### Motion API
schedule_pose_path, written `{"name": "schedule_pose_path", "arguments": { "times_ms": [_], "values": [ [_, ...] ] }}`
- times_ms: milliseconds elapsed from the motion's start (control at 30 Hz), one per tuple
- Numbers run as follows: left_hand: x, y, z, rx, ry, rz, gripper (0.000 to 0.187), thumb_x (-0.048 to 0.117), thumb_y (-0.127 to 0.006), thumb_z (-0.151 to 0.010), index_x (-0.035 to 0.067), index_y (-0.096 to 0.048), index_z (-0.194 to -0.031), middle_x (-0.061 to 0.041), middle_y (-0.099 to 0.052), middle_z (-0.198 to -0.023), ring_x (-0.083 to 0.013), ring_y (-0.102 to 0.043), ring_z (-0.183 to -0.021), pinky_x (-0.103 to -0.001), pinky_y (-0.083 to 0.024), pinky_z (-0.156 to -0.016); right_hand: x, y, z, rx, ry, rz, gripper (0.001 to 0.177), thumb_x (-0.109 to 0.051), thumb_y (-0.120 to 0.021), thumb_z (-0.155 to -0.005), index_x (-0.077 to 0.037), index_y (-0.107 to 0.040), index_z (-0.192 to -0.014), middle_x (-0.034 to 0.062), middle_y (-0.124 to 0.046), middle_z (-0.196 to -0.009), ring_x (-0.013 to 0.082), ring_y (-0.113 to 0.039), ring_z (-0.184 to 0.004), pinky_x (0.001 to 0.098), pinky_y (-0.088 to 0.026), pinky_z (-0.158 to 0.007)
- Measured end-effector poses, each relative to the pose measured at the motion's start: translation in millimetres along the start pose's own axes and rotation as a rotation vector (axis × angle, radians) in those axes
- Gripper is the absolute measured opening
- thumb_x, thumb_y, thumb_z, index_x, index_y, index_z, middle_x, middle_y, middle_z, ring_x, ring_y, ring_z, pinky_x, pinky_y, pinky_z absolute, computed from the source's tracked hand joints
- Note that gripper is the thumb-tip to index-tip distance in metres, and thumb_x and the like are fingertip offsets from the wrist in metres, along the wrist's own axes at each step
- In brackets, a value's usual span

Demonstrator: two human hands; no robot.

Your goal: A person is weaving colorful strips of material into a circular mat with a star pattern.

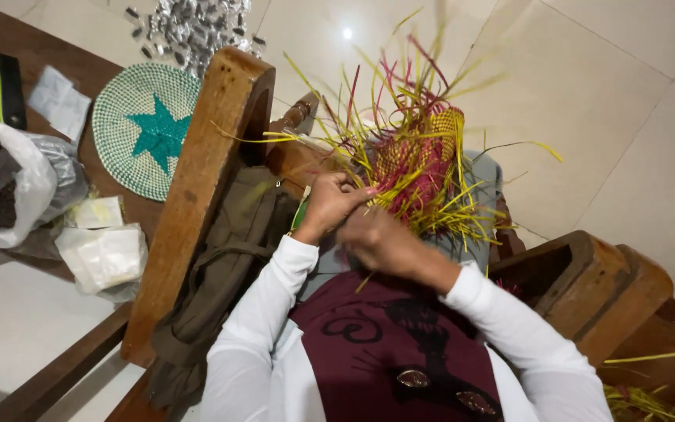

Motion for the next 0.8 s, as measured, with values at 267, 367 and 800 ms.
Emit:
{"name": "schedule_pose_path", "arguments": {
  "times_ms": [267, 367, 800],
  "values": [
    [10.0, -11.5, 13.9, -0.09, 0.048, 0.187, 0.005, 0.0, -0.062, -0.084, -0.002, -0.064, -0.08, -0.005, -0.059, -0.056, -0.0066, -0.054, -0.042, -0.016, -0.041, -0.039, 64.1, 42.8, 13.8, 0.032, -0.219, 0.139, 0.042, 0.003, -0.061, -0.068, -0.007, -0.065, -0.109, 0.0163, -0.061, -0.087, 0.0414, -0.063, -0.084, 0.0491, -0.052, -0.072],
    [-14.7, -19.3, 14.9, -0.126, 0.091, 0.376, 0.005, -0.002, -0.058, -0.085, -0.003, -0.063, -0.084, -0.004, -0.057, -0.06, -0.0052, -0.052, -0.044, -0.015, -0.041, -0.041, 64.4, 34.3, 12.0, 0.063, -0.174, 0.188, 0.035, -0.007, -0.065, -0.072, -0.013, -0.068, -0.106, 0.0144, -0.062, -0.091, 0.0372, -0.064, -0.085, 0.0463, -0.052, -0.074],
    [-2.3, -6.6, -13.5, 0.02, -0.034, -0.459, 0.018, 0.028, -0.062, -0.078, 0.021, -0.07, -0.064, 0.007, -0.061, -0.049, -0.0097, -0.063, -0.051, -0.022, -0.05, -0.052, 45.1, 32.6, 21.6, -0.03, -0.119, 0.094, 0.009, -0.005, -0.055, -0.088, -0.004, -0.063, -0.09, 0.016, -0.065, -0.095, 0.0409, -0.063, -0.087, 0.0464, -0.052, -0.075]
  ]
}}
Point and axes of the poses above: each hand's wrist, its own z-axis away from the middle knuckle, its own y-axis out of the back of the hand, x = y × z, the point moved 9 cm from there along -z, towards the middle knuckle
